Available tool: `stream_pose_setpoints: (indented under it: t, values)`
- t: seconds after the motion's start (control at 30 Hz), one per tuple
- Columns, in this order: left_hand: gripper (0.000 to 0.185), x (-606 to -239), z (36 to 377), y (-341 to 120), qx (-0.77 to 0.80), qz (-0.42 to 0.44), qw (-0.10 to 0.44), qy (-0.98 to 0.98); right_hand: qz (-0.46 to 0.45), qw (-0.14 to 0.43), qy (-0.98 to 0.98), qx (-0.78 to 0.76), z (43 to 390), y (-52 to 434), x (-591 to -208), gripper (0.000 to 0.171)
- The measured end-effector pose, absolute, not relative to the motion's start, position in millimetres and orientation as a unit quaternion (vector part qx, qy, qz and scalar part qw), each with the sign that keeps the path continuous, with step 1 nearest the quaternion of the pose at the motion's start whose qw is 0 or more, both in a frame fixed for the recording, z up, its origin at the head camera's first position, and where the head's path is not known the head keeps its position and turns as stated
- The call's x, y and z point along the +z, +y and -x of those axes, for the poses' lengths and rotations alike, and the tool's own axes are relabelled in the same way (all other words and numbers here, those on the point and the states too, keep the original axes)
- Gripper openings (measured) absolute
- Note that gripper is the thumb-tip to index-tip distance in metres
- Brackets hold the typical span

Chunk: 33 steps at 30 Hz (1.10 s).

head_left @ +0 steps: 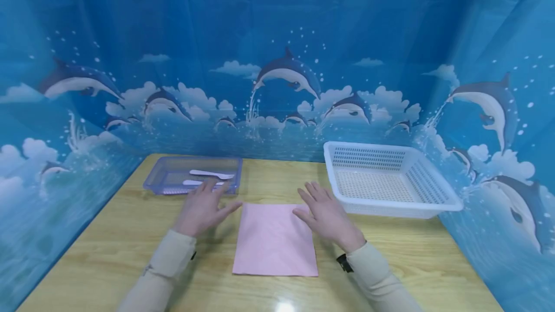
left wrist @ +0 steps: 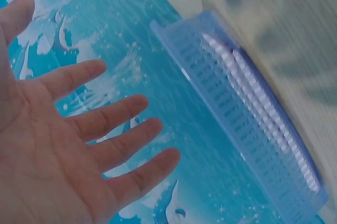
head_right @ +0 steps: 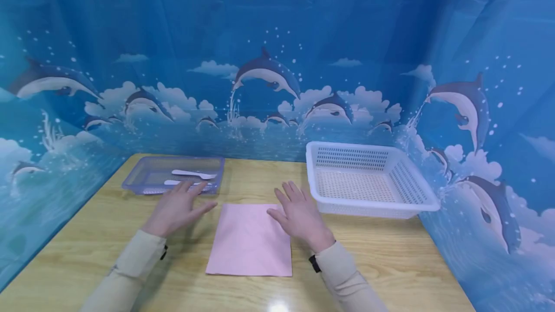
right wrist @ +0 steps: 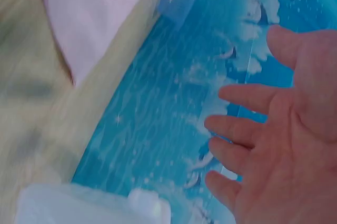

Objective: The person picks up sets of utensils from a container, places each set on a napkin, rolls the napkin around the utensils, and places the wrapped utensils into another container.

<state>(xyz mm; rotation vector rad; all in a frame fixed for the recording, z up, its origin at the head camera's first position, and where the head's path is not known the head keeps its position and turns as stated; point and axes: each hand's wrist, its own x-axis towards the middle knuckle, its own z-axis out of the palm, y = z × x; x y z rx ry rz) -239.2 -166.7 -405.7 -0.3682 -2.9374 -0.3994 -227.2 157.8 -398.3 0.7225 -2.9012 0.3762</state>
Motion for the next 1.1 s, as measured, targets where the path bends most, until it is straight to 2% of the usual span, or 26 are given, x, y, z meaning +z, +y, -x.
stream_pose_setpoints:
  t: [0.17, 0.4, 0.57, 0.8, 1.1]
  values:
    - [0.078, -410.3, 237.4, -159.7, -0.129, 0.147, 0.06, -0.979, -0.274, 0.046, -0.954, 0.109, 225.0, 144.1, -405.9, 0.062]
    - [0.071, -417.7, 236.4, -149.3, -0.125, 0.183, 0.048, -0.974, -0.28, -0.07, -0.944, 0.158, 232.1, 137.3, -420.3, 0.061]
    - [0.065, -426.1, 235.8, -140.8, -0.13, 0.211, 0.008, -0.969, -0.272, -0.115, -0.944, 0.147, 238.7, 140.0, -433.1, 0.06]
    - [0.059, -434.9, 233.3, -132.4, -0.143, 0.211, -0.031, -0.967, -0.276, -0.123, -0.946, 0.118, 240.8, 145.7, -442.3, 0.058]
    - [0.055, -442.7, 228.2, -125.1, -0.141, 0.248, -0.037, -0.958, -0.267, -0.134, -0.947, 0.116, 240.1, 144.9, -442.8, 0.059]
